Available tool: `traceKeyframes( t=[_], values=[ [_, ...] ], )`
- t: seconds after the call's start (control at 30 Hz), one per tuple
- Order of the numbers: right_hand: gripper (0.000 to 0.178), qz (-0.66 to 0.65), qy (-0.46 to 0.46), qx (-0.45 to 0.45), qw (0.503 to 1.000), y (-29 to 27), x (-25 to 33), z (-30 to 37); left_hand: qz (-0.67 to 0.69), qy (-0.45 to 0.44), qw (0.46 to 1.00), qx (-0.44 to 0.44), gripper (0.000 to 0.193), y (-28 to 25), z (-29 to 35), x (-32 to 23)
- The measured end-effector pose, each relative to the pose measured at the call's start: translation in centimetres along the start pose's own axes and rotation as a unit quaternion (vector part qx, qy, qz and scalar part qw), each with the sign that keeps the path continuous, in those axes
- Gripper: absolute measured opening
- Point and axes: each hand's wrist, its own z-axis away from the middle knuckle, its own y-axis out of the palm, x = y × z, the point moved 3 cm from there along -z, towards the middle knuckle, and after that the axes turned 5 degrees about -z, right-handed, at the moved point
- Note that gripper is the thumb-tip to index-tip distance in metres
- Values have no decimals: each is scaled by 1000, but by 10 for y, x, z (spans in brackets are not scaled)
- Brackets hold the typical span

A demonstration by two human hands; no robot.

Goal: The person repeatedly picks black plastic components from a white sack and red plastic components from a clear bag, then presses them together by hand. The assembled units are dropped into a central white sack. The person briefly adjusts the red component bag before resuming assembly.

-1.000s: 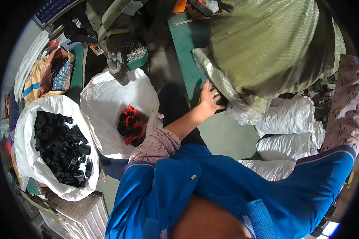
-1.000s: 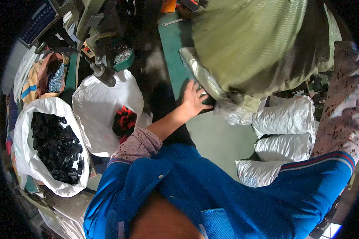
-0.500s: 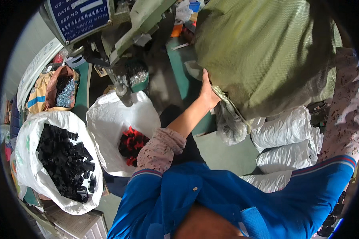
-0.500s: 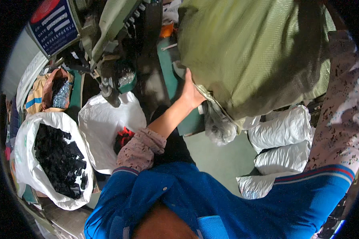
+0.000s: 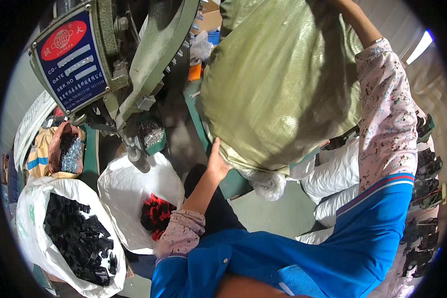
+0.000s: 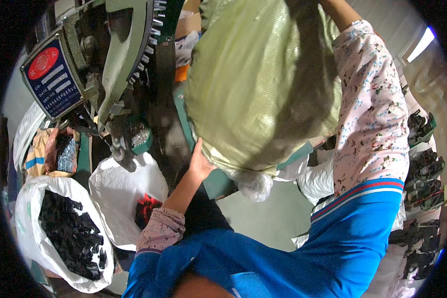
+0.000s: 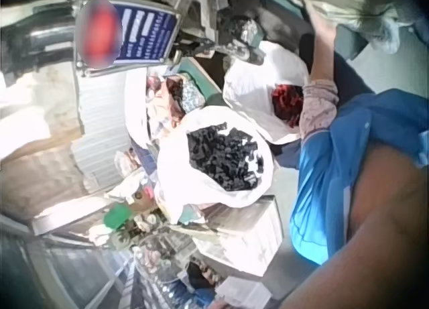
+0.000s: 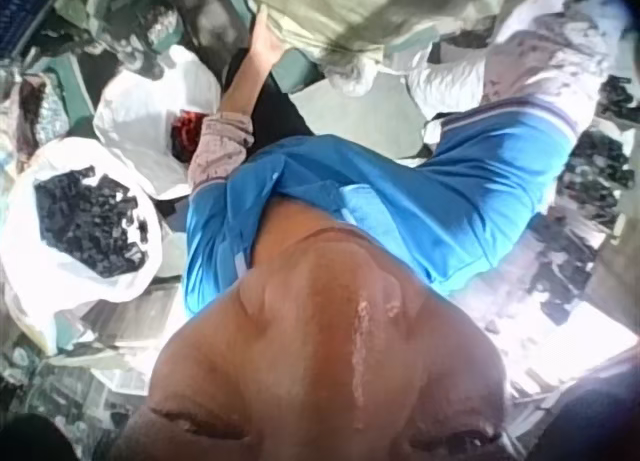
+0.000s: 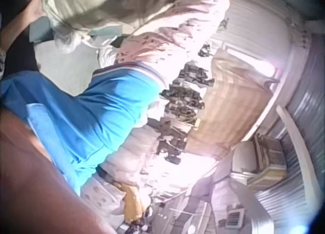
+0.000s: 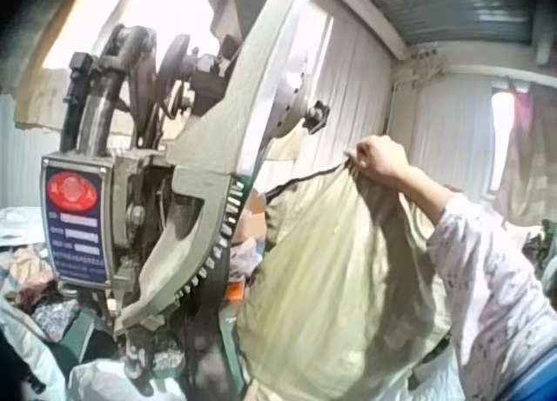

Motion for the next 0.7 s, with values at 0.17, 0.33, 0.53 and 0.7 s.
traceKeyframes(
  t=[0.17, 0.33, 0.53, 0.7],
  values=[
    [58, -90, 76, 97, 988, -6, 17, 16, -14, 0, 999, -38, 70, 0, 8, -4],
    [65, -112, 2, 34, 993, -94, 32, 62, -25, 11, 999, -40, 70, 9, 13, -10],
    [93, -287, 160, -96, 940, -144, -43, 214, -4, 0, 1000, -4, 68, 3, -8, 10],
    [89, -486, 259, 82, 831, -71, -34, 273, -16, 14, 1000, -21, 69, -5, -5, -1]
  ],
)
